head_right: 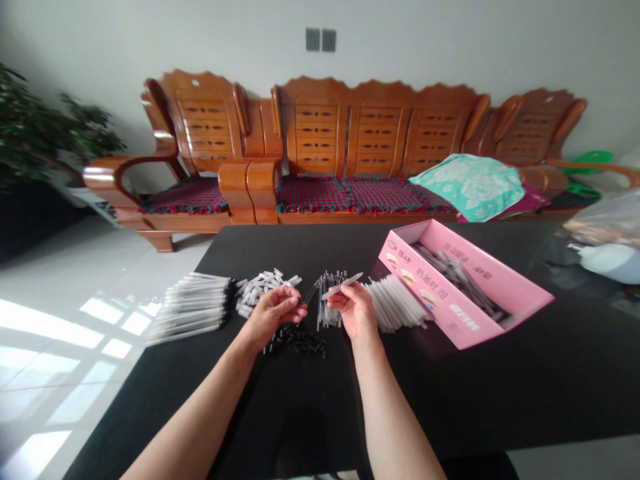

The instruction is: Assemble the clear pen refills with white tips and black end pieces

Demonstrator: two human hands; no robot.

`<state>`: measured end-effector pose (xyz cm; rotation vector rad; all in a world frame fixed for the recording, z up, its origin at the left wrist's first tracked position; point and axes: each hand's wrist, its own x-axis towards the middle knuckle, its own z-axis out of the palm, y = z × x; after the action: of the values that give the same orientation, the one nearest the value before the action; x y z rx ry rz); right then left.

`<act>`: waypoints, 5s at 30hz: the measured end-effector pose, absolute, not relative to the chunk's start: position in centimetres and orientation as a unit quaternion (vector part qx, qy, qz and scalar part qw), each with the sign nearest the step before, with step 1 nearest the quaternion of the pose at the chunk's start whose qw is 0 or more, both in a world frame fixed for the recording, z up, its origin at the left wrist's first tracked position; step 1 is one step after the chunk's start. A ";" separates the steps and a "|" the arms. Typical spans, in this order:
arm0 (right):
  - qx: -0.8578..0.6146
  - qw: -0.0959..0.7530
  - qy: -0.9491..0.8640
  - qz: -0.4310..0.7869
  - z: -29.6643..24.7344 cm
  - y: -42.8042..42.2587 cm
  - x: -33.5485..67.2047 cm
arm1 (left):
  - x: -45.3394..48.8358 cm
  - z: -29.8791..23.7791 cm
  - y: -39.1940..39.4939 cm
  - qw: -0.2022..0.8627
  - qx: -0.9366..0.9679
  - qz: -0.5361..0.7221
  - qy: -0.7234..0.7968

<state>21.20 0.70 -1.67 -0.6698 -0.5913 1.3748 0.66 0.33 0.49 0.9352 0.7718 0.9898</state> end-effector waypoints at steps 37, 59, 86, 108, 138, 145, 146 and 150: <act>-0.336 0.650 -0.317 0.604 -1.2 0.1 19.7 | 2.1 0.3 -0.1 0.683 0.399 0.477 0.382; -0.359 0.648 -0.314 0.593 -1.1 0.2 19.4 | 2.2 -0.3 -0.1 0.565 0.526 0.438 0.461; -0.373 0.641 -0.317 0.592 -1.1 0.2 19.4 | 2.1 -0.5 0.0 0.560 0.551 0.411 0.462; -0.371 0.637 -0.323 0.594 -1.2 0.3 19.5 | 2.2 -0.4 0.0 0.576 0.526 0.435 0.450; -0.378 0.584 -0.375 0.613 -0.9 -0.2 19.7 | -1.2 -1.6 3.3 0.051 0.794 0.288 0.533; -0.344 0.580 -0.362 0.644 -1.1 -0.2 19.7 | -1.2 -1.4 3.1 0.052 0.804 0.260 0.532; -0.332 0.584 -0.356 0.650 -1.0 -0.2 19.7 | -1.3 -1.4 3.1 0.054 0.804 0.261 0.532; -0.314 0.597 -0.346 0.653 -1.1 -0.1 19.9 | -1.3 -1.3 3.0 0.056 0.802 0.265 0.532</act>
<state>19.87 -0.12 -1.06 -0.7288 -0.8022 1.5150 -1.29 3.03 -1.32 2.4345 1.6146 0.8041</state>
